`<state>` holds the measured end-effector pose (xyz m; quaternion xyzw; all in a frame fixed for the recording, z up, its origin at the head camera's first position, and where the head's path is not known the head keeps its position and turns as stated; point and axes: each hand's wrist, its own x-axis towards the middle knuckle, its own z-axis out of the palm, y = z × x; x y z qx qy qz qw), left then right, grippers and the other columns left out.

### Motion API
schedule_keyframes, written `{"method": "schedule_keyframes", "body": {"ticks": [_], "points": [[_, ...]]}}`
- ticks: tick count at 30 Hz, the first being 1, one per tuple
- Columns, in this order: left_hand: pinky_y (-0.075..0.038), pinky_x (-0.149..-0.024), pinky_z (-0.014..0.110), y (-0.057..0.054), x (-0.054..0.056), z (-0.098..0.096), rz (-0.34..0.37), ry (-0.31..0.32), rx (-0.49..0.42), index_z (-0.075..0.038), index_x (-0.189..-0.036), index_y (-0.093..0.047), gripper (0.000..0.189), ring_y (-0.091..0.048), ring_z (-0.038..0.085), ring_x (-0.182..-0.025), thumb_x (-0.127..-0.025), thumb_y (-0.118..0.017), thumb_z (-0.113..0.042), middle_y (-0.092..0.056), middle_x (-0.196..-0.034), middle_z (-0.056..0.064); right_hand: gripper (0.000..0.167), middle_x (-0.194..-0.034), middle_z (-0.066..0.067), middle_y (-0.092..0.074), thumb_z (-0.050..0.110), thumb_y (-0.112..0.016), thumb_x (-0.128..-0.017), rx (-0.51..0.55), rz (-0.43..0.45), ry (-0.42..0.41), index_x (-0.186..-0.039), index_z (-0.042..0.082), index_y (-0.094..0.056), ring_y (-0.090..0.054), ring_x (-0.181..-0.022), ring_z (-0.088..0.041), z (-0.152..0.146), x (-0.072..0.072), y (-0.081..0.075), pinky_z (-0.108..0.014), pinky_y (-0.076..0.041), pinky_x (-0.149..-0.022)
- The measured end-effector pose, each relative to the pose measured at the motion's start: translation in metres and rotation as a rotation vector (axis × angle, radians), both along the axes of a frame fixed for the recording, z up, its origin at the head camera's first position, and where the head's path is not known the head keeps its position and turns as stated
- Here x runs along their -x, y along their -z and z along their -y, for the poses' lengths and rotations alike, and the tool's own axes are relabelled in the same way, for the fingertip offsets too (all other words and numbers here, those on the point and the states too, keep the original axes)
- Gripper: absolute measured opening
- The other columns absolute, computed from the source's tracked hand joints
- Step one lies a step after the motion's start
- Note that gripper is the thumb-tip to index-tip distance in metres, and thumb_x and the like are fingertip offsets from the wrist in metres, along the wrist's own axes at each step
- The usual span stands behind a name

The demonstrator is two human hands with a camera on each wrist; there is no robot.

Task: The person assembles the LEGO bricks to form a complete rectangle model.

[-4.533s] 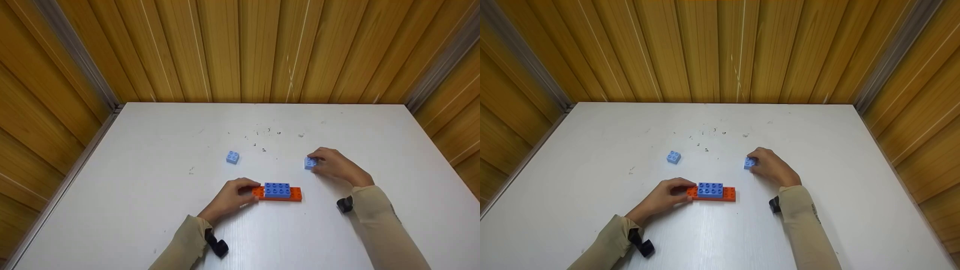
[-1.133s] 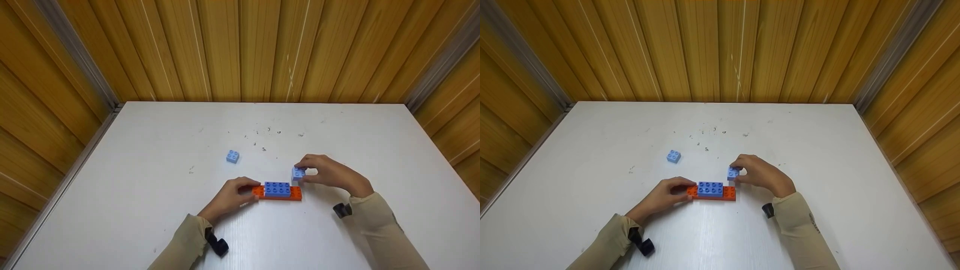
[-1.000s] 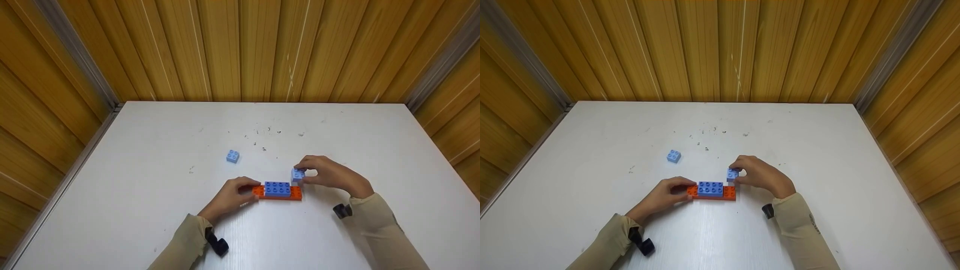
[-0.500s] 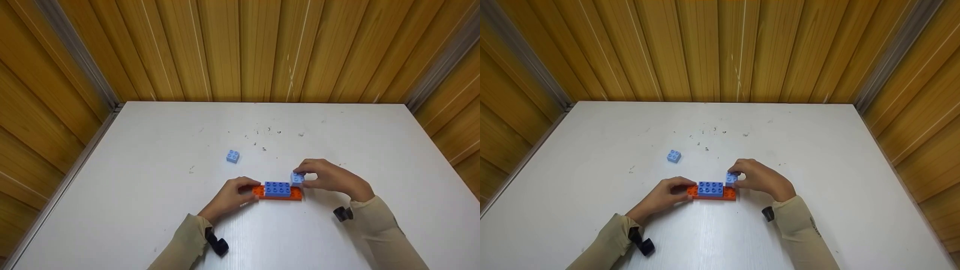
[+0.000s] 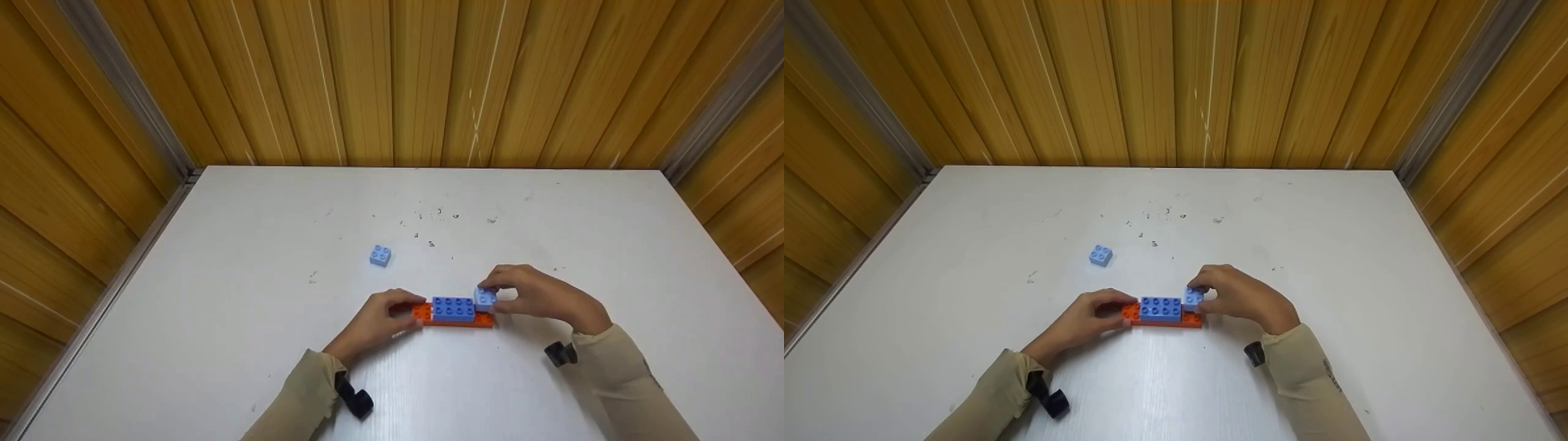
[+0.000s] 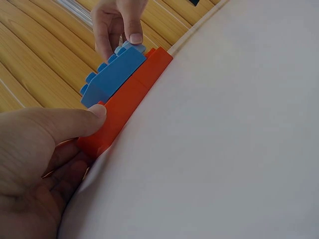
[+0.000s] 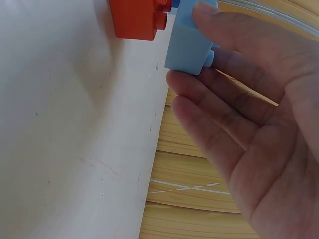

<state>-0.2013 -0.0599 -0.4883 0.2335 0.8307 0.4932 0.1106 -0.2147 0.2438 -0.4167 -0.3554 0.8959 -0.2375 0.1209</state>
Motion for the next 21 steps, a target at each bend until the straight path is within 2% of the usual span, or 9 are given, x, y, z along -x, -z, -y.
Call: {"method": "schedule_keyframes", "body": {"ticks": [21], "points": [[-0.041,-0.107,0.039,-0.0007,-0.0002,0.0001,0.001,-0.005,0.017,-0.017,-0.121,-0.067,0.037,-0.057,0.018,-0.118,-0.085,-0.072,-0.016,-0.066,-0.121,0.0,0.033,-0.109,-0.003,-0.066,0.015,-0.071,-0.086,-0.009,0.011,-0.014,-0.118,0.005,-0.067,-0.063,-0.101,-0.02,0.0021,-0.0055,0.0022,-0.041,-0.053,-0.089]]}}
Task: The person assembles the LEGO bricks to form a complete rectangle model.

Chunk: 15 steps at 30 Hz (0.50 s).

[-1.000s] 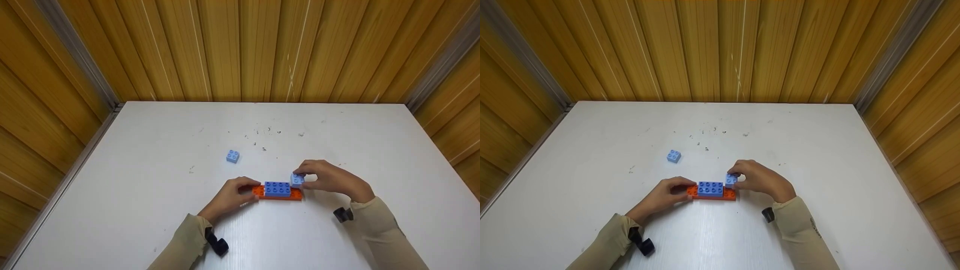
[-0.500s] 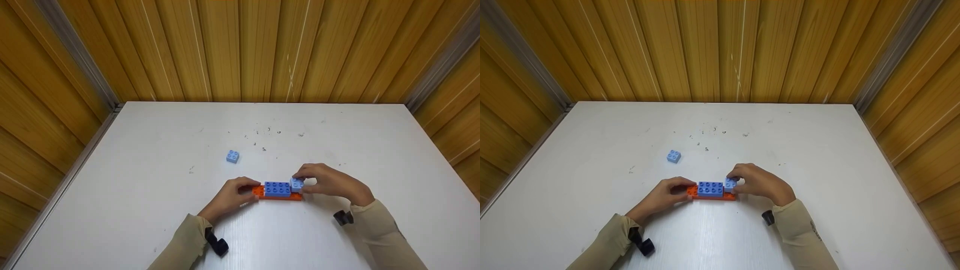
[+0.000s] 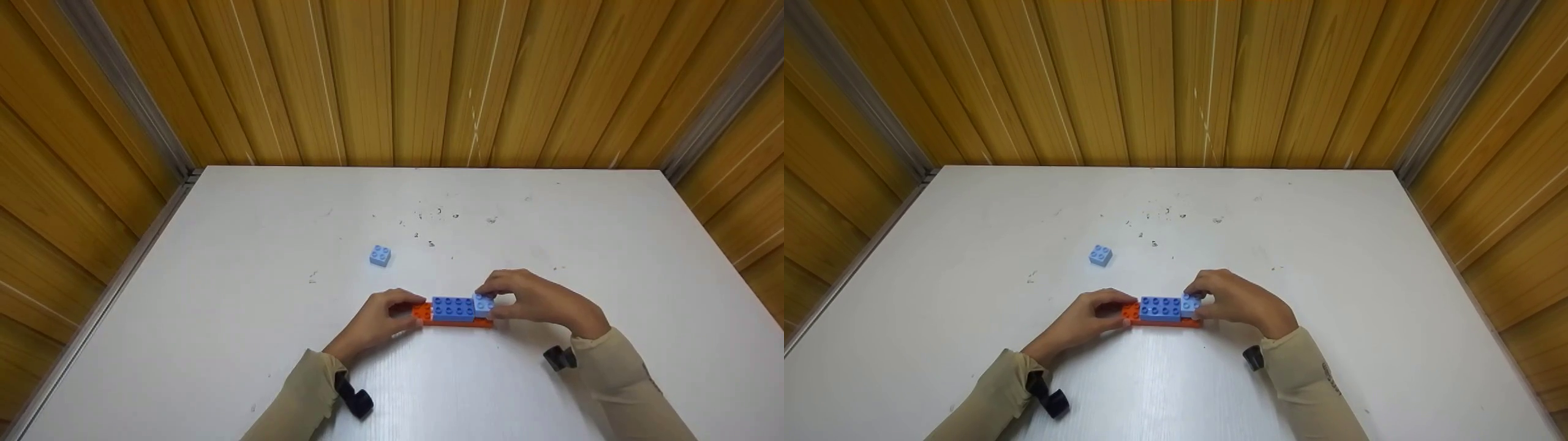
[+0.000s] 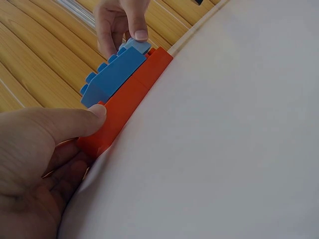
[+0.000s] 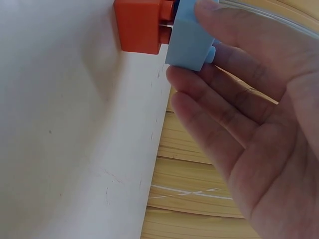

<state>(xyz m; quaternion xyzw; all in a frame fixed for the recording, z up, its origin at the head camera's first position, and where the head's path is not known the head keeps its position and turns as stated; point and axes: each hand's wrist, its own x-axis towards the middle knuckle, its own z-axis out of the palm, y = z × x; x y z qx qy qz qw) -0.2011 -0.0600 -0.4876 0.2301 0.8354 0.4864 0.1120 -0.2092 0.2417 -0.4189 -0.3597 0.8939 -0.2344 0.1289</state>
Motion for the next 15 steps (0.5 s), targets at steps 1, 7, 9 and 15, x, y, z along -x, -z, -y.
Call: {"method": "schedule_keyframes", "body": {"ticks": [1,7,9,15], "points": [[-0.041,-0.107,0.039,-0.0004,-0.0002,-0.0001,0.0,0.001,-0.001,-0.017,-0.121,-0.067,0.037,-0.057,0.018,-0.118,-0.085,-0.072,-0.016,-0.066,-0.121,0.0,0.033,-0.109,-0.003,-0.066,0.014,-0.071,-0.086,0.0,-0.002,-0.002,-0.118,0.005,-0.067,-0.063,-0.101,-0.021,0.0,-0.0001,0.0001,-0.041,-0.053,-0.089],[-0.04,-0.108,0.039,-0.0015,-0.0005,-0.0002,0.001,0.004,-0.001,-0.016,-0.122,-0.067,0.038,-0.057,0.019,-0.118,-0.084,-0.072,-0.015,-0.066,-0.121,0.001,0.033,-0.108,-0.002,-0.066,0.013,-0.071,-0.085,-0.005,0.012,-0.002,-0.117,0.006,-0.067,-0.063,-0.103,-0.022,0.0,-0.0001,-0.0001,-0.041,-0.053,-0.09],[-0.04,-0.108,0.039,-0.0011,-0.0004,0.0,-0.003,0.005,0.001,-0.016,-0.122,-0.067,0.038,-0.057,0.018,-0.118,-0.084,-0.072,-0.016,-0.066,-0.121,0.001,0.033,-0.108,-0.002,-0.066,0.013,-0.071,-0.085,-0.005,0.022,-0.002,-0.117,0.006,-0.067,-0.063,-0.103,-0.022,0.0003,-0.0002,-0.0004,-0.041,-0.053,-0.09],[-0.042,-0.107,0.037,0.0015,0.0,0.0007,-0.01,0.014,-0.009,-0.016,-0.123,-0.067,0.037,-0.057,0.017,-0.117,-0.086,-0.071,-0.016,-0.066,-0.121,-0.001,0.031,-0.107,-0.003,-0.067,0.009,-0.07,-0.085,0.031,0.013,-0.024,-0.115,0.005,-0.068,-0.064,-0.104,-0.024,0.0004,-0.0016,-0.001,-0.041,-0.053,-0.089]]}}
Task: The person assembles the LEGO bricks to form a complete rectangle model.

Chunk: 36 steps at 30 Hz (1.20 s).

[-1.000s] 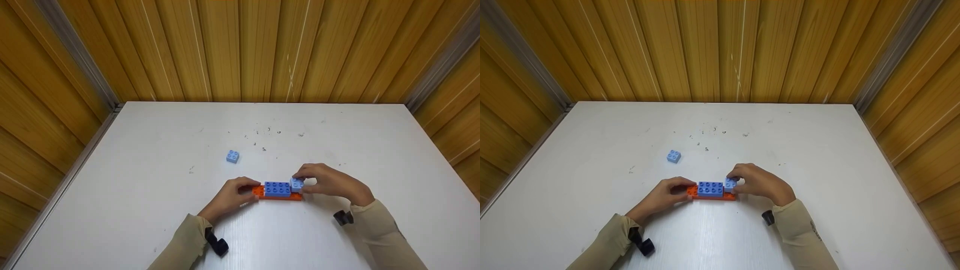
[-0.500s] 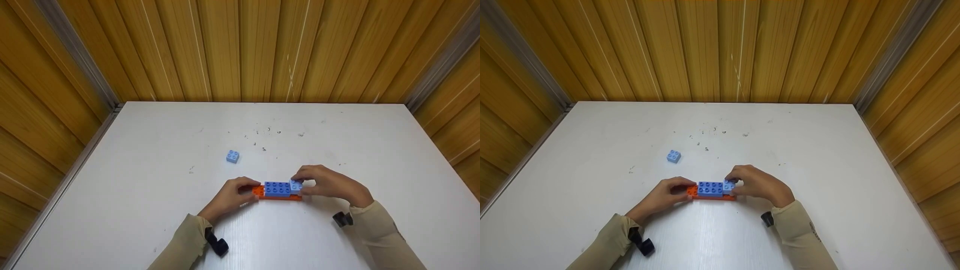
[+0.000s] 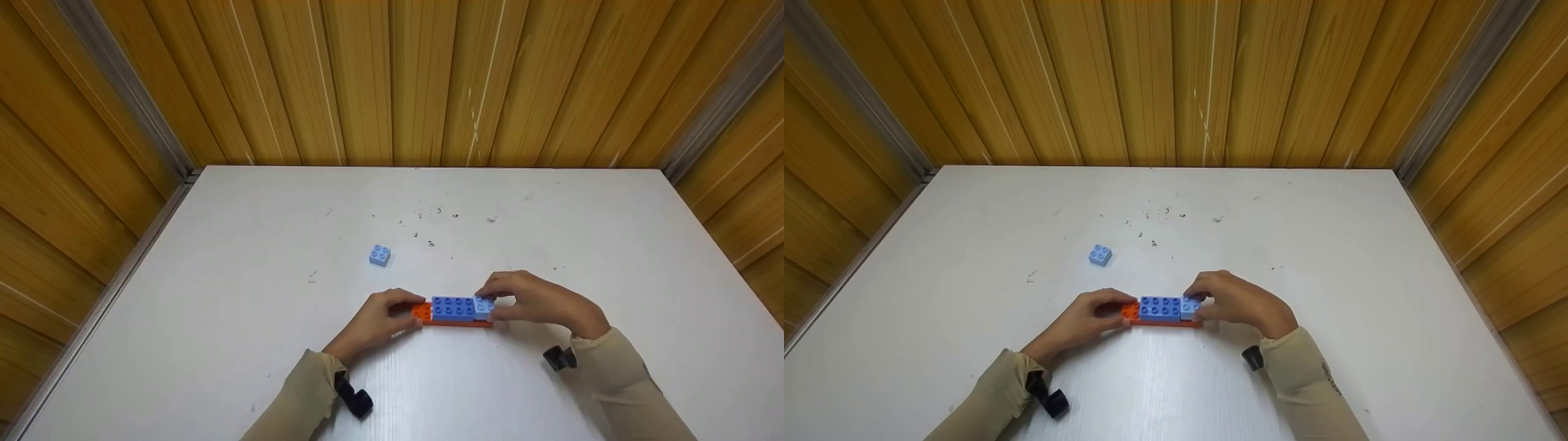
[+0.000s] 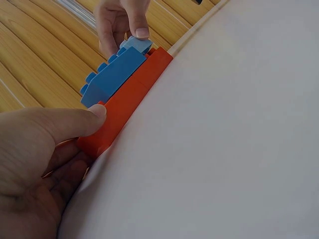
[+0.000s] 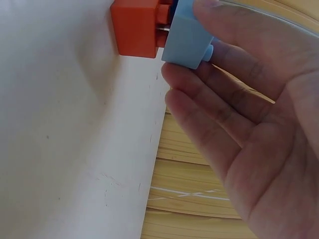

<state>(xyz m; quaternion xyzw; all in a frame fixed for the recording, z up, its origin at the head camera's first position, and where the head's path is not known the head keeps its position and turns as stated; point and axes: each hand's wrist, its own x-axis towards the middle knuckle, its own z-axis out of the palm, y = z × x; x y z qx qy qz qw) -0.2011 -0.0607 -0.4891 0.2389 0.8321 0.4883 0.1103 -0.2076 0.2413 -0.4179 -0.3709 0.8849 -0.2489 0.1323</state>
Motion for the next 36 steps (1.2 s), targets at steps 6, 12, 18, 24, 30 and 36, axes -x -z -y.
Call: {"method": "schedule_keyframes", "body": {"ticks": [6,12,18,24,30,36], "points": [[-0.042,-0.106,0.036,0.0,-0.0002,-0.0001,-0.001,-0.001,0.001,-0.016,-0.122,-0.067,0.037,-0.057,0.016,-0.116,-0.086,-0.072,-0.017,-0.066,-0.121,-0.001,0.031,-0.107,-0.003,-0.067,0.009,-0.069,-0.085,-0.006,0.001,0.003,-0.116,0.005,-0.068,-0.064,-0.104,-0.024,0.001,-0.0005,0.0004,-0.04,-0.053,-0.09],[-0.042,-0.107,0.036,-0.0018,-0.0004,-0.0006,0.005,-0.007,0.017,-0.018,-0.122,-0.067,0.037,-0.057,0.014,-0.117,-0.085,-0.072,-0.017,-0.066,-0.121,-0.003,0.031,-0.108,-0.003,-0.066,0.01,-0.07,-0.084,-0.015,0.021,0.014,-0.115,0.005,-0.068,-0.064,-0.104,-0.024,0.0015,-0.0009,0.0007,-0.041,-0.053,-0.09],[-0.042,-0.107,0.036,-0.0018,-0.0003,-0.0005,0.008,-0.009,0.02,-0.019,-0.122,-0.067,0.037,-0.057,0.015,-0.117,-0.085,-0.072,-0.017,-0.066,-0.12,-0.003,0.031,-0.108,-0.003,-0.066,0.009,-0.07,-0.084,-0.023,0.043,0.02,-0.115,0.005,-0.068,-0.064,-0.104,-0.025,0.0022,-0.0007,-0.0002,-0.043,-0.053,-0.09],[-0.041,-0.107,0.036,-0.0015,0.0,-0.0003,0.015,-0.008,0.018,-0.019,-0.122,-0.067,0.037,-0.057,0.014,-0.116,-0.085,-0.072,-0.018,-0.066,-0.121,-0.003,0.03,-0.107,-0.003,-0.066,0.009,-0.069,-0.084,-0.021,0.039,0.019,-0.114,0.005,-0.069,-0.064,-0.104,-0.024,0.0019,-0.0006,0.0,-0.042,-0.053,-0.09],[-0.043,-0.106,0.036,-0.0007,0.0007,-0.0005,-0.006,0.001,-0.008,-0.016,-0.121,-0.067,0.037,-0.057,0.016,-0.115,-0.085,-0.072,-0.016,-0.066,-0.12,-0.001,0.028,-0.105,-0.003,-0.066,0.008,-0.071,-0.084,0.008,0.018,0.004,-0.112,0.005,-0.069,-0.065,-0.102,-0.024,0.0005,0.0006,0.002,-0.041,-0.054,-0.089],[-0.042,-0.106,0.036,-0.0005,0.0006,-0.0003,0.003,-0.004,0.005,-0.017,-0.122,-0.067,0.037,-0.057,0.015,-0.116,-0.085,-0.072,-0.017,-0.066,-0.12,-0.003,0.03,-0.105,-0.003,-0.066,0.008,-0.071,-0.084,-0.009,0.034,0.017,-0.113,0.004,-0.069,-0.064,-0.102,-0.024,0.0015,0.0,0.0014,-0.042,-0.054,-0.089]]}}
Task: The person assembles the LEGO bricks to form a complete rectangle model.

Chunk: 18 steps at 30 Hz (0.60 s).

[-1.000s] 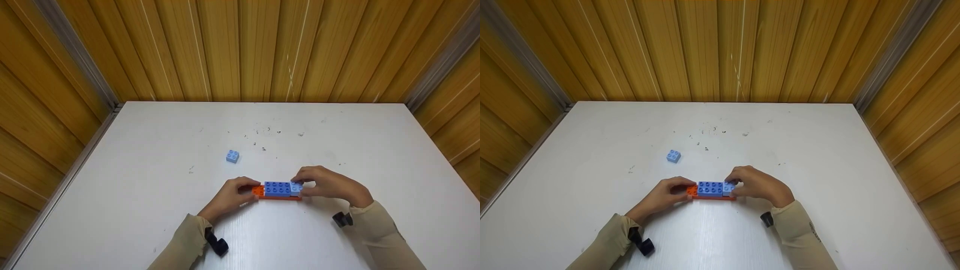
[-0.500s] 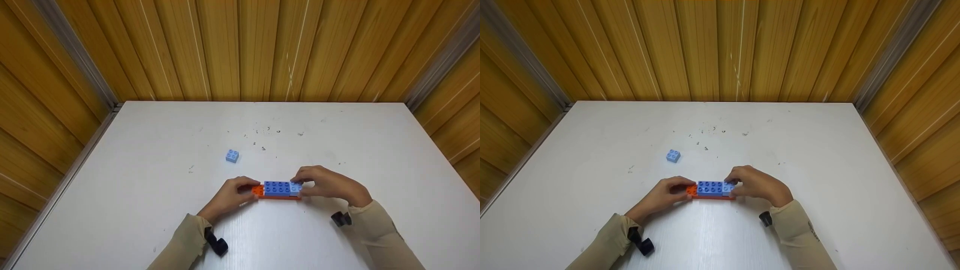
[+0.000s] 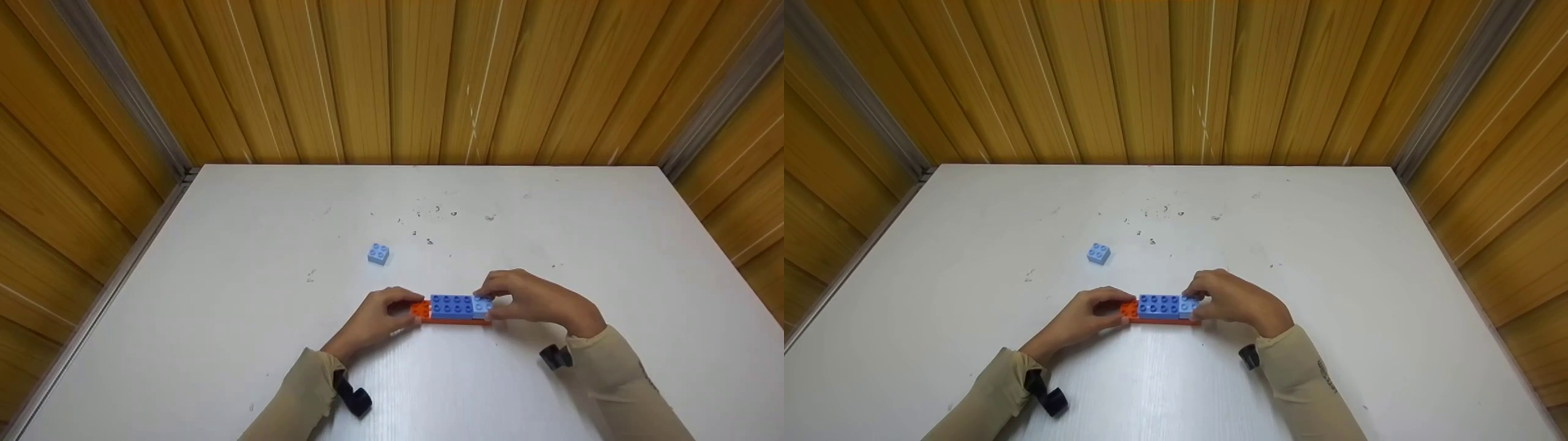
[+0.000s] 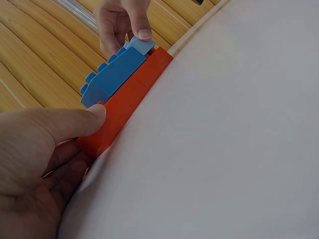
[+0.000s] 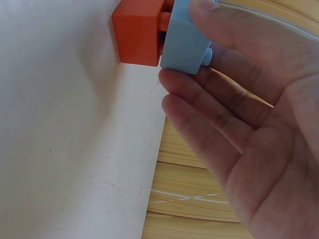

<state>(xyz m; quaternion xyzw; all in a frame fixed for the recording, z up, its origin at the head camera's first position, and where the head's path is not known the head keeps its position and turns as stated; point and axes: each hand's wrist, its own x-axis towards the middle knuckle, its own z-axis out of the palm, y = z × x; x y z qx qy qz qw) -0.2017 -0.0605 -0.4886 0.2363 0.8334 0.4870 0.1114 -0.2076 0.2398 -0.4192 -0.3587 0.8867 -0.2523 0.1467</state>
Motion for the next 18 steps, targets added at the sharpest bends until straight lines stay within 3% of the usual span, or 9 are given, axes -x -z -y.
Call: {"method": "schedule_keyframes", "body": {"ticks": [18], "points": [[-0.041,-0.107,0.038,-0.0005,-0.0003,0.0002,0.017,-0.002,0.005,-0.019,-0.123,-0.066,0.037,-0.056,0.015,-0.117,-0.086,-0.072,-0.02,-0.066,-0.121,-0.004,0.031,-0.103,-0.003,-0.065,0.009,-0.072,-0.083,-0.042,0.033,0.041,-0.113,0.003,-0.069,-0.064,-0.103,-0.025,0.0037,-0.002,-0.0037,-0.043,-0.054,-0.089]]}}
